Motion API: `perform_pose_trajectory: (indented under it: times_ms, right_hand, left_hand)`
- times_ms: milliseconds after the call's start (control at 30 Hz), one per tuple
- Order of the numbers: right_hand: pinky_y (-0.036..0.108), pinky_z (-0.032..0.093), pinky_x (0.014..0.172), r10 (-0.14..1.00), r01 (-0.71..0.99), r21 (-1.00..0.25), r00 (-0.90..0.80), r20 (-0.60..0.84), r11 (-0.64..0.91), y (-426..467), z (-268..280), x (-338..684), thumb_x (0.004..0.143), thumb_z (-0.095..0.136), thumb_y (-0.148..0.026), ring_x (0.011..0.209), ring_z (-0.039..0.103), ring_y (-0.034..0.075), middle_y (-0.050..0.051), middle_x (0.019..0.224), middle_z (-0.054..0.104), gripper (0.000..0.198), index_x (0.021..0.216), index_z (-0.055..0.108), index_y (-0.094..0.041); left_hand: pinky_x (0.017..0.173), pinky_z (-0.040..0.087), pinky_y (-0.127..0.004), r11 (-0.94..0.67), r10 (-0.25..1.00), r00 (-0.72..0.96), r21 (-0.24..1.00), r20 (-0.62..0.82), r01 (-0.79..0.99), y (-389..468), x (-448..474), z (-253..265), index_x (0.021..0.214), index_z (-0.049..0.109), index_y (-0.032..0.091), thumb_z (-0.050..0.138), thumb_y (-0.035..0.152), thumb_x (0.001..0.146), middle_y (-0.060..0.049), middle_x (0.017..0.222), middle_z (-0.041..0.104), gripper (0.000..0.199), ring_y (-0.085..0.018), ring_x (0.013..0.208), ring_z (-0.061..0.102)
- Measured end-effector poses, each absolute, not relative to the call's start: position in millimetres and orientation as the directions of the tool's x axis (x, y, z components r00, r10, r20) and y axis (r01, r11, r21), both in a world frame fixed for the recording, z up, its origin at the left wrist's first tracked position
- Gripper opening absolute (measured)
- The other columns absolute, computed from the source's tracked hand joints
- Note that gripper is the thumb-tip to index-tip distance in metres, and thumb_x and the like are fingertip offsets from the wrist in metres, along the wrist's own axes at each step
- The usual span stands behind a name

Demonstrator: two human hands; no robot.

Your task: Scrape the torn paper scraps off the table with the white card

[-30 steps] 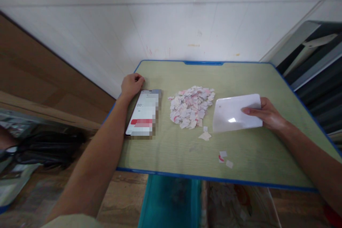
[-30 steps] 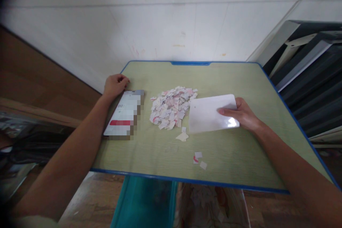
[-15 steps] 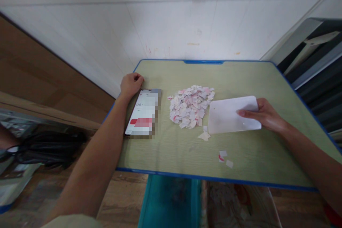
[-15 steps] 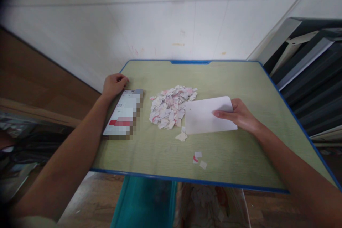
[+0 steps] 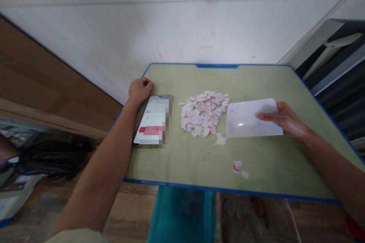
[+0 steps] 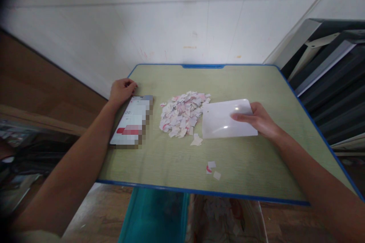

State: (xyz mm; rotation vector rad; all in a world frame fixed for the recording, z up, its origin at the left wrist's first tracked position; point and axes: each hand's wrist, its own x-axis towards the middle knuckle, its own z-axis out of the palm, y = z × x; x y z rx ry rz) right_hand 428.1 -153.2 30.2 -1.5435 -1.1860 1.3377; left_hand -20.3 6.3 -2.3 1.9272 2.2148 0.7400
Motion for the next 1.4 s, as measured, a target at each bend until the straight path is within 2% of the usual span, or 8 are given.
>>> perform_pose_trajectory:
  times_ms: [100, 267, 533, 667, 833, 1067, 1267, 1400]
  right_hand:
    - [0.017, 0.040, 0.038, 0.957, 0.180, -0.942, 0.002, -0.289, -0.285, -151.8, 27.9, 434.0, 0.051, 0.093, -0.036, 0.041, 0.055, 0.009, -0.001, 0.051, 0.066, 0.031, 0.059, 0.071, -0.014]
    - [0.020, 0.047, 0.043, 0.934, 0.236, -0.926, -0.135, -0.332, -0.295, -152.1, 25.6, 439.7, 0.054, 0.092, -0.037, 0.046, 0.062, 0.013, 0.002, 0.059, 0.072, 0.029, 0.067, 0.077, -0.016]
    - [0.027, 0.055, 0.052, 0.922, 0.301, -0.933, -0.267, -0.280, -0.196, -167.2, 27.0, 404.3, 0.062, 0.088, -0.041, 0.057, 0.068, 0.018, 0.001, 0.069, 0.076, 0.023, 0.072, 0.079, -0.022]
    - [0.028, 0.054, 0.050, 0.949, 0.264, -0.947, -0.201, -0.242, -0.185, -165.3, 24.1, 408.8, 0.060, 0.088, -0.046, 0.057, 0.068, 0.019, 0.002, 0.071, 0.077, 0.029, 0.074, 0.078, -0.022]
    - [0.028, 0.046, 0.042, 0.978, 0.207, -0.959, -0.043, -0.206, -0.193, -154.9, 21.1, 427.9, 0.058, 0.089, -0.044, 0.046, 0.060, 0.016, 0.002, 0.062, 0.072, 0.026, 0.066, 0.074, -0.024]
    - [0.027, 0.049, 0.048, 0.956, 0.232, -0.949, -0.151, -0.250, -0.212, -153.6, 21.2, 429.9, 0.058, 0.090, -0.039, 0.052, 0.064, 0.016, 0.002, 0.067, 0.075, 0.025, 0.070, 0.077, -0.022]
    - [0.027, 0.050, 0.046, 0.971, 0.221, -0.956, -0.099, -0.218, -0.192, -152.5, 21.3, 430.7, 0.059, 0.089, -0.042, 0.053, 0.065, 0.018, 0.002, 0.070, 0.076, 0.025, 0.072, 0.077, -0.024]
    - [0.025, 0.052, 0.050, 0.947, 0.248, -0.946, -0.191, -0.258, -0.208, -152.4, 24.0, 432.4, 0.055, 0.091, -0.034, 0.054, 0.066, 0.017, 0.002, 0.067, 0.075, 0.025, 0.070, 0.077, -0.020]
  left_hand:
    - [0.072, 0.045, -0.029, 0.076, 0.958, -0.186, 0.433, 0.218, 0.898, 6.4, -20.7, -2.5, 0.091, 0.068, 0.017, 0.050, 0.030, 0.084, -0.007, 0.079, 0.065, 0.023, -0.023, 0.082, 0.061]
    - [0.073, 0.045, -0.029, 0.070, 0.960, -0.181, 0.441, 0.215, 0.895, 6.2, -20.7, -2.0, 0.091, 0.068, 0.017, 0.050, 0.030, 0.083, -0.007, 0.080, 0.066, 0.024, -0.023, 0.084, 0.061]
    - [0.074, 0.045, -0.031, 0.092, 0.961, -0.196, 0.440, 0.197, 0.893, 4.2, -18.3, 0.9, 0.091, 0.069, 0.018, 0.050, 0.029, 0.081, -0.007, 0.079, 0.065, 0.024, -0.023, 0.083, 0.061]
    - [0.073, 0.045, -0.030, 0.118, 0.961, -0.215, 0.438, 0.177, 0.891, 3.9, -17.6, 1.4, 0.091, 0.068, 0.018, 0.050, 0.029, 0.082, -0.008, 0.080, 0.066, 0.023, -0.024, 0.083, 0.061]
    - [0.074, 0.045, -0.031, 0.095, 0.963, -0.192, 0.431, 0.188, 0.898, 4.4, -18.2, 1.0, 0.092, 0.068, 0.017, 0.050, 0.029, 0.081, -0.008, 0.079, 0.066, 0.024, -0.024, 0.083, 0.061]
    - [0.072, 0.045, -0.030, 0.074, 0.960, -0.180, 0.431, 0.212, 0.900, 5.2, -19.7, -0.2, 0.090, 0.068, 0.017, 0.050, 0.030, 0.082, -0.008, 0.080, 0.066, 0.024, -0.023, 0.082, 0.061]
    - [0.073, 0.045, -0.031, 0.061, 0.961, -0.172, 0.438, 0.218, 0.897, 6.1, -20.7, -1.0, 0.091, 0.069, 0.018, 0.050, 0.031, 0.082, -0.008, 0.079, 0.066, 0.025, -0.024, 0.082, 0.061]
    - [0.074, 0.045, -0.030, 0.066, 0.960, -0.175, 0.435, 0.216, 0.898, 6.3, -20.9, -1.4, 0.091, 0.068, 0.018, 0.050, 0.031, 0.082, -0.008, 0.081, 0.066, 0.024, -0.024, 0.084, 0.061]
